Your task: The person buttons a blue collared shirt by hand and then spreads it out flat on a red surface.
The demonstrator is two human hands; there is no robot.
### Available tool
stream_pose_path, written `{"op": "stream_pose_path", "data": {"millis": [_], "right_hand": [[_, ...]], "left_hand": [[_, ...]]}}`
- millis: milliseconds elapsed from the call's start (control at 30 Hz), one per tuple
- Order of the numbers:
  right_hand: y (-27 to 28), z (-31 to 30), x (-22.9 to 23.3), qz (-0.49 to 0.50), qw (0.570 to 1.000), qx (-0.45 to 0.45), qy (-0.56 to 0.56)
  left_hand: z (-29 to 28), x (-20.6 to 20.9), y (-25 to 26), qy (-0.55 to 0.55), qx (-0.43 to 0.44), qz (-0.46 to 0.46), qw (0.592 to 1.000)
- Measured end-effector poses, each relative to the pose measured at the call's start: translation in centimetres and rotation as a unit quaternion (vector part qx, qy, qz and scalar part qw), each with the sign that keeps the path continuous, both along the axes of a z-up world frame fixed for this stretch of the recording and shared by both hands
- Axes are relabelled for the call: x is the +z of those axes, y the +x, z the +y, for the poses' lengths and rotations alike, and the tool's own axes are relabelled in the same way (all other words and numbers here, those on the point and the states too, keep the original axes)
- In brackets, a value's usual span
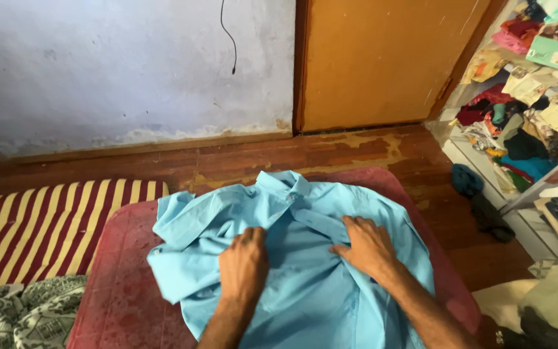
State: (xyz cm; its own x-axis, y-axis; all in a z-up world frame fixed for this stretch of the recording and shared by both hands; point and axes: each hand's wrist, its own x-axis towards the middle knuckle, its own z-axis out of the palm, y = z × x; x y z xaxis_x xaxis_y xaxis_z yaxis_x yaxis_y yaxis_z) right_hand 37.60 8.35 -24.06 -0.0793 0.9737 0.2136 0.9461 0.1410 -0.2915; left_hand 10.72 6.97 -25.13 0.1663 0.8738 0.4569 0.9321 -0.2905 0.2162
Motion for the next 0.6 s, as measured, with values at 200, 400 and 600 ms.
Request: {"op": "stream_pose_path", "data": {"millis": [200,400,600], "right_hand": [[-2.2,-1.6,3.8,0.056,0.992,0.029,0.108],[-4.4,-2.8,5.3,0.043,0.999,-0.002,0.032],[-5.0,-4.7,0.3,-0.026,0.978,0.167,-0.119]], "left_hand": [[-4.3,-0.5,2.9,-0.125,-0.039,0.115,0.985],[-4.1,1.0,2.4,-0.034,-0.060,0.087,0.994],[-6.9,-0.7,3.3,-0.080,-0.062,0.075,0.992]]}}
